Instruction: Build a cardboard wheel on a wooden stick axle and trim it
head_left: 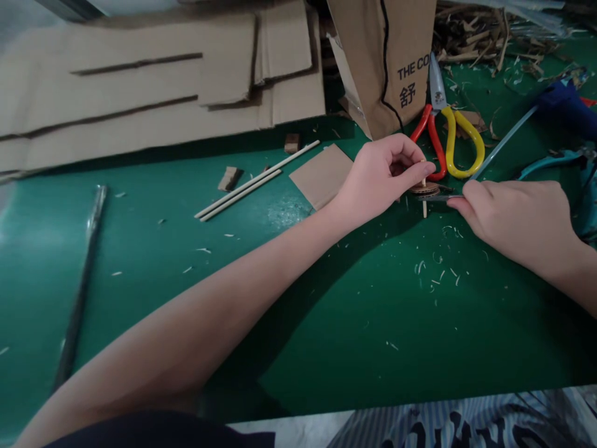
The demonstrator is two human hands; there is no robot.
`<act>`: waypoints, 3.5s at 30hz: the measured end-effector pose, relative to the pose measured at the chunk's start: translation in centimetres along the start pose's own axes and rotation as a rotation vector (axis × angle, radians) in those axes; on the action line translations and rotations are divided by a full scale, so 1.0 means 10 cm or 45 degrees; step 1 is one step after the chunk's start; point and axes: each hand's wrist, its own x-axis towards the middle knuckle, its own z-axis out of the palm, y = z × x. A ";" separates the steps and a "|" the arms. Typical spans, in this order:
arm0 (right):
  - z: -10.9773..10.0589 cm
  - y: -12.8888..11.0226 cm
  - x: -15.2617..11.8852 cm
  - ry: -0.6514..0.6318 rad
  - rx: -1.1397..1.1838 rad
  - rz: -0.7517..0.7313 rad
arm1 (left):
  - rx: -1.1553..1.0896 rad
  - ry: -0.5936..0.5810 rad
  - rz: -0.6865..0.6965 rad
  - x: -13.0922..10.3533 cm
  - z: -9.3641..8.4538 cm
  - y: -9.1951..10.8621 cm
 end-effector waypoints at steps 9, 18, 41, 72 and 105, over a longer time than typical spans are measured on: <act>0.01 0.08 -0.05 -0.037 0.044 -0.103 | 0.008 -0.007 0.028 0.01 -0.01 -0.05; 0.04 0.08 -0.04 -0.063 0.054 -0.116 | 0.038 -0.015 0.022 0.01 0.00 -0.03; 0.02 0.05 -0.03 -0.081 0.020 -0.084 | 0.040 -0.028 0.060 0.02 -0.02 -0.06; -0.04 0.09 -0.05 -0.154 0.017 -0.104 | 0.045 -0.021 0.069 0.02 -0.01 -0.07; -0.01 0.02 -0.02 -0.067 -0.010 0.002 | 0.043 -0.033 0.072 0.02 0.00 -0.04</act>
